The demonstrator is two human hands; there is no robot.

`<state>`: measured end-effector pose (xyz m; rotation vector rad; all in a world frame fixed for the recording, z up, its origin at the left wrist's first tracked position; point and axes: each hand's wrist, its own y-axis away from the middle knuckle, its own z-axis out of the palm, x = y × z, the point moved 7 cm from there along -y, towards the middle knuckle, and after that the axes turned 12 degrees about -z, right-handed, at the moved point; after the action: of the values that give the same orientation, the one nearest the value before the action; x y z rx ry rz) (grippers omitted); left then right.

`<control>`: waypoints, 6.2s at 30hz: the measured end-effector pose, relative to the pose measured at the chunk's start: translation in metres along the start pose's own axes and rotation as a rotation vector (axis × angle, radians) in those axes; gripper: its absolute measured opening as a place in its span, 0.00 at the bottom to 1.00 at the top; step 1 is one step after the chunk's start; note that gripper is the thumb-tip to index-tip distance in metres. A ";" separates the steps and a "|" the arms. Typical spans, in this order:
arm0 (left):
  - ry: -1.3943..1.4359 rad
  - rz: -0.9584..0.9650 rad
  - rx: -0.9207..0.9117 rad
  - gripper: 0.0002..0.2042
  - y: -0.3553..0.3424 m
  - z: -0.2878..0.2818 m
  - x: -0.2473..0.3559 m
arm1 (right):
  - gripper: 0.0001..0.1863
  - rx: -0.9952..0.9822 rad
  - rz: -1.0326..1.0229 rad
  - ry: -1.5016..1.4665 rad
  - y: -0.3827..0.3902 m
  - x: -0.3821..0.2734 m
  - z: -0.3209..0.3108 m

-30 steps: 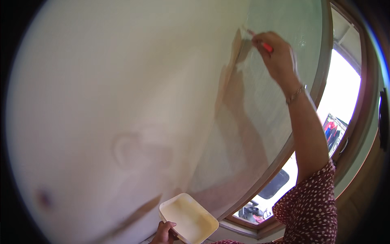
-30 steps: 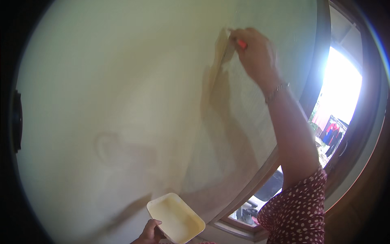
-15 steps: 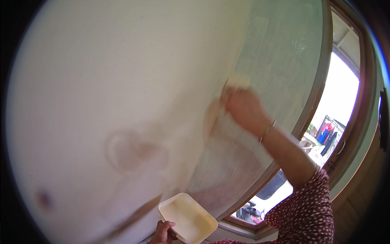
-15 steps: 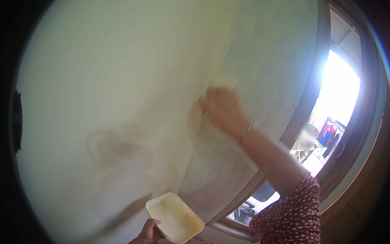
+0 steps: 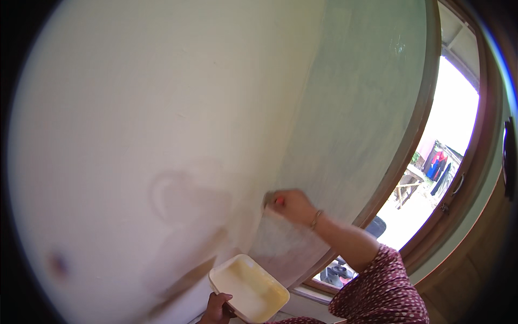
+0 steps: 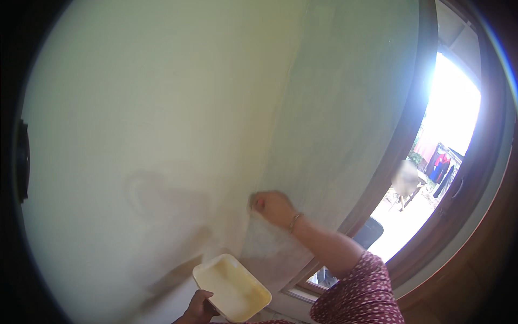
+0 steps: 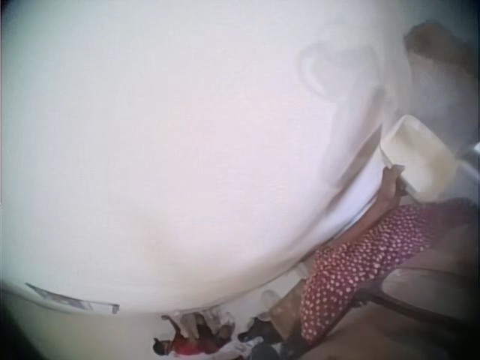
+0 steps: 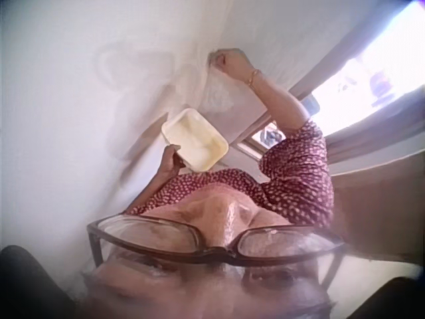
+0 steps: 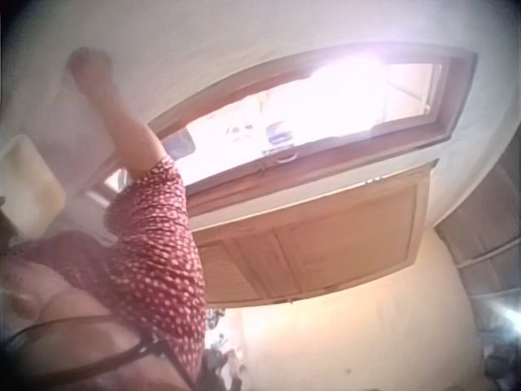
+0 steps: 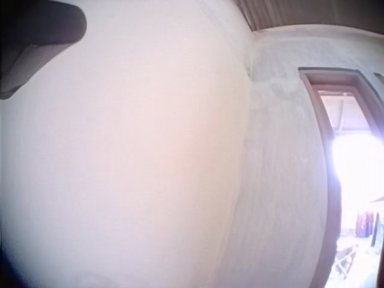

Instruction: The person dips a paintbrush into a container of paint and applies the paint onto a wall using the paintbrush.

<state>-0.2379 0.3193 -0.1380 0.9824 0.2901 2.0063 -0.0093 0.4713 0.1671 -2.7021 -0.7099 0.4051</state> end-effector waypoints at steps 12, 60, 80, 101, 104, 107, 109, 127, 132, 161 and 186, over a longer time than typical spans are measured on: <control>0.038 -0.013 -0.034 0.11 0.014 0.010 -0.007 | 0.09 1.149 -0.298 0.539 -0.070 -0.170 -0.382; -0.035 -0.033 -0.268 0.34 0.050 0.050 -0.009 | 0.06 0.757 -0.350 1.123 -0.084 -0.189 -0.395; 0.016 -0.011 -0.081 0.26 0.077 0.056 0.007 | 0.08 0.111 0.293 -0.083 0.101 -0.093 -0.127; -0.003 0.054 -0.147 0.33 0.130 0.121 0.051 | 0.13 0.024 -0.303 0.602 0.199 -0.139 -0.068; -0.015 0.071 -0.109 0.32 0.132 0.126 0.049 | 0.14 -0.231 -0.086 0.294 0.226 -0.099 -0.003; 0.003 0.080 -0.090 0.32 0.130 0.122 0.048 | 0.13 -0.286 0.181 0.052 0.235 -0.065 0.008; 0.016 0.077 -0.084 0.32 0.126 0.118 0.046 | 0.12 -0.174 0.262 0.081 0.228 -0.051 -0.028; 0.028 0.038 -0.106 0.34 0.113 0.101 0.043 | 0.11 0.572 -0.103 1.035 0.164 -0.106 -0.183; 0.032 0.058 -0.048 0.34 0.120 0.109 0.050 | 0.11 0.220 -0.119 0.657 0.235 -0.083 -0.023; -0.081 -0.066 -0.137 0.38 0.142 0.122 0.059 | 0.08 0.356 -0.252 0.998 0.118 -0.109 -0.129; -0.058 -0.051 -0.188 0.37 0.125 0.105 0.045 | 0.11 0.049 0.230 0.356 0.170 -0.112 -0.048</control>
<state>-0.2502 0.2638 0.0213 0.9031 0.0913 1.9170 -0.0146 0.2624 0.1694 -2.7122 -0.2882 -0.0127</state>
